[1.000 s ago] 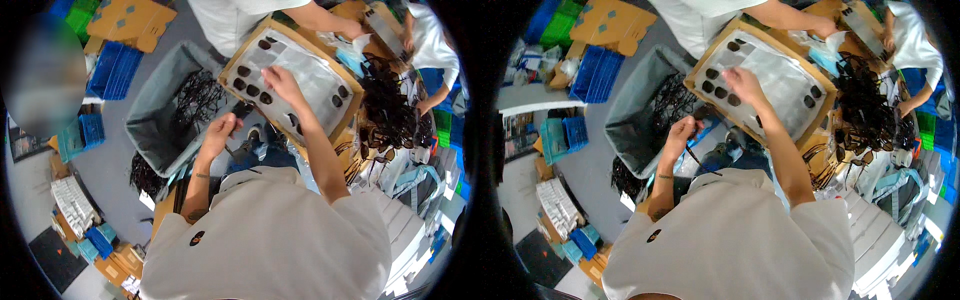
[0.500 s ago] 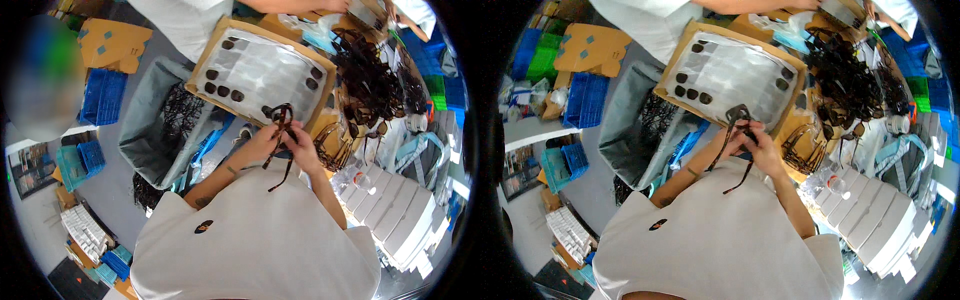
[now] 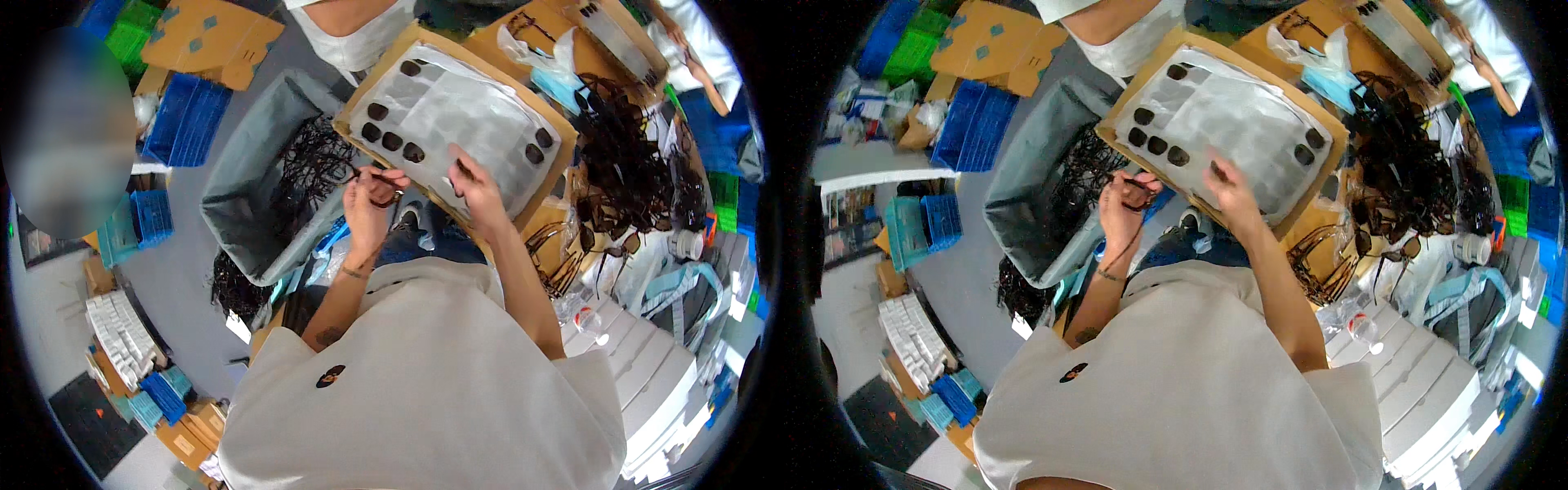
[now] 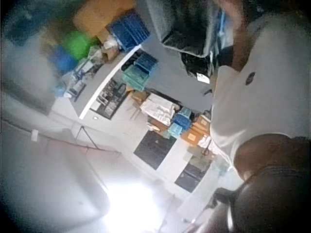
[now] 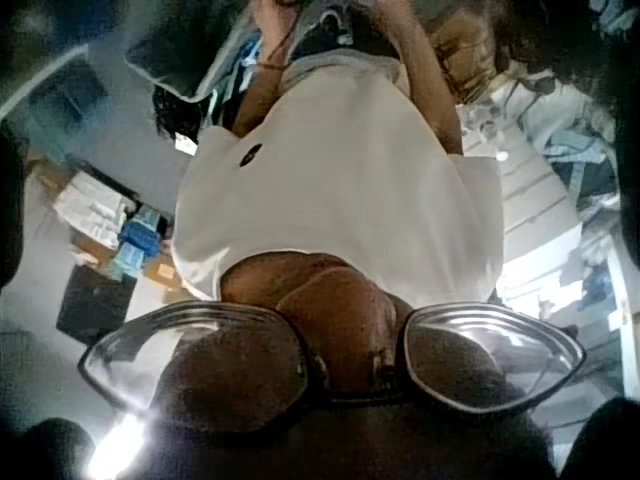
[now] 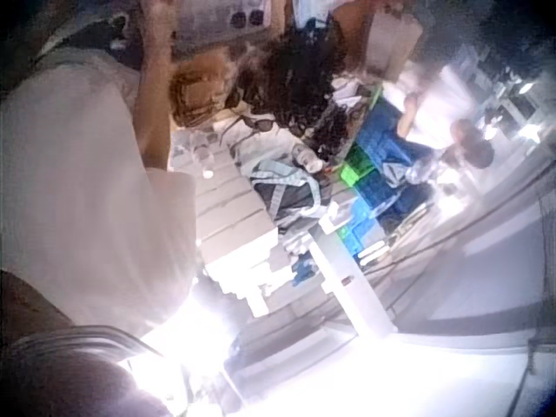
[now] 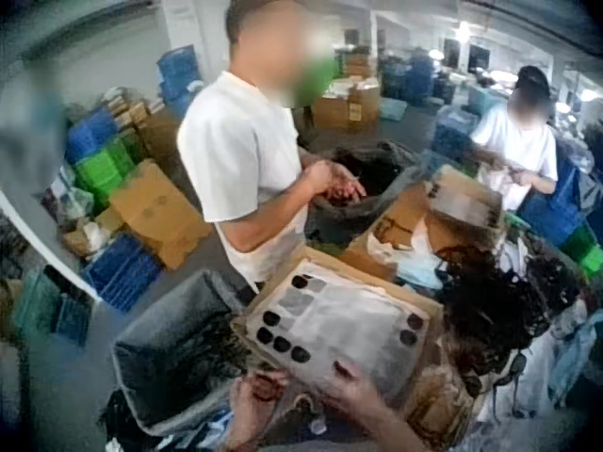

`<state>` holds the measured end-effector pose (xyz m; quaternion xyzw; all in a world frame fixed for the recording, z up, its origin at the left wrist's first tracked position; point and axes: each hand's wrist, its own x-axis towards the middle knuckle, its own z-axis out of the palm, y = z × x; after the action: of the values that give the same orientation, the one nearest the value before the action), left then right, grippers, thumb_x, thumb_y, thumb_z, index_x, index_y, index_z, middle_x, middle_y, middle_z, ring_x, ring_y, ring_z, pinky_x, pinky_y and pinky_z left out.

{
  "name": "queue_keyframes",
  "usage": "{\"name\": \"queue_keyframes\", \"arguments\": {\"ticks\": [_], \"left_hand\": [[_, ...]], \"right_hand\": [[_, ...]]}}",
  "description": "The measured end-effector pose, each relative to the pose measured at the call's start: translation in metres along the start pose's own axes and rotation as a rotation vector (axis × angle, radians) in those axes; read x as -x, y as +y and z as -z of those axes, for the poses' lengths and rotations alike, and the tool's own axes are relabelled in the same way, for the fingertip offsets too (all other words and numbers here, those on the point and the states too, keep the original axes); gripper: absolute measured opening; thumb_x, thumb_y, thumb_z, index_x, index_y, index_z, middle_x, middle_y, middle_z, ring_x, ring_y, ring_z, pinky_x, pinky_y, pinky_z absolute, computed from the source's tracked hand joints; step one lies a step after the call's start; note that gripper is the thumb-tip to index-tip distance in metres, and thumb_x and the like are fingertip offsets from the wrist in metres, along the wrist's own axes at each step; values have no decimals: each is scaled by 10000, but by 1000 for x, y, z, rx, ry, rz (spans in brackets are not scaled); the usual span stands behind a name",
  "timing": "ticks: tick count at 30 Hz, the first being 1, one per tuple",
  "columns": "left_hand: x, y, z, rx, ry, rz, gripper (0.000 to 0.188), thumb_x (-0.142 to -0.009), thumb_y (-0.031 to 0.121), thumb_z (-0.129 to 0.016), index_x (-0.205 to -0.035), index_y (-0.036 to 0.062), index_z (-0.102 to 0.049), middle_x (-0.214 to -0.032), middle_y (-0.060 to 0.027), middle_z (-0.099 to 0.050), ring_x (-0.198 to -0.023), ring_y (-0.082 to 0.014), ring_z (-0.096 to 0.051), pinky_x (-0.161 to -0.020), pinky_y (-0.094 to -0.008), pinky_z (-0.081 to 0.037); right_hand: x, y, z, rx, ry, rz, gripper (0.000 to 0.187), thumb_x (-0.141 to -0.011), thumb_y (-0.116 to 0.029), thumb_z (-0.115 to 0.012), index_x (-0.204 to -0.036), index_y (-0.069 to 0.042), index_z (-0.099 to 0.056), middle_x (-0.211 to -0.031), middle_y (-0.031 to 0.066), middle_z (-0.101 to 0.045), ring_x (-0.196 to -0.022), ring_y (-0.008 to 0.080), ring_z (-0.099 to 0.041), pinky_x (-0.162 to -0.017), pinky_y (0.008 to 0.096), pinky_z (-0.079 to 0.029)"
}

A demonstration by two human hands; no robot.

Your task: The person assembles sunglasses by picking up frames and lenses from a cardboard box and attaching them together. They place the completed sunglasses into a pile on the table. The person also handles a bundle of sunglasses and places them into a large bag.

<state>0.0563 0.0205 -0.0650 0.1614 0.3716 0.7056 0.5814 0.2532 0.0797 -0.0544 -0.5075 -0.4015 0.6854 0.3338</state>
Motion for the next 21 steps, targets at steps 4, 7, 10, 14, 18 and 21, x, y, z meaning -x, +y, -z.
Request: {"name": "queue_keyframes", "arguments": {"ticks": [4,7,10,14,18,21], "left_hand": [[9,36,36,-88,165,-73,248,-1030,229,-462,-969,1,-537,-869,-195,-652,-707,-241,-595,-778,-432,-537],[27,48,63,-44,342,-72,227,-1023,215,-459,-980,7,-540,-893,-178,-661,-723,-234,-607,-764,-428,-538],[48,53,86,-69,435,-69,224,-1017,222,-468,-976,15,-543,-907,-171,-660,-758,-250,-631,-777,-431,-535],[61,48,113,45,428,-25,247,-1004,230,-508,-1035,-13,-543,-924,-198,-671,-787,-256,-669,-800,-389,-556],[61,56,118,-18,411,1,239,-1010,229,-498,-1017,-5,-549,-905,-184,-673,-779,-227,-671,-643,-289,-477],[62,66,119,-93,441,-22,235,-1013,229,-496,-1008,1,-551,-903,-172,-671,-739,-219,-661,-616,-268,-436]], "right_hand": [[-81,15,-11,358,68,173,453,-909,-204,-664,-1311,-9,-589,-996,27,-522,-907,153,-493,-824,266,-403],[-119,19,-22,285,44,85,448,-909,-177,-664,-1306,15,-583,-1078,98,-557,-1026,188,-541,-870,276,-428],[-137,29,-35,127,-11,102,334,-921,-107,-624,-1228,23,-609,-1028,122,-603,-999,198,-600,-837,307,-481],[-167,26,-66,365,30,43,269,-870,-136,-684,-1100,-2,-645,-950,120,-671,-867,235,-661,-780,355,-523],[-209,38,-98,1010,163,330,352,-783,-248,-771,-1056,-49,-673,-985,156,-703,-909,318,-682,-796,412,-539],[-211,35,-114,1167,194,221,349,-725,-307,-809,-980,-89,-710,-991,154,-704,-935,326,-666,-808,411,-527]]}}
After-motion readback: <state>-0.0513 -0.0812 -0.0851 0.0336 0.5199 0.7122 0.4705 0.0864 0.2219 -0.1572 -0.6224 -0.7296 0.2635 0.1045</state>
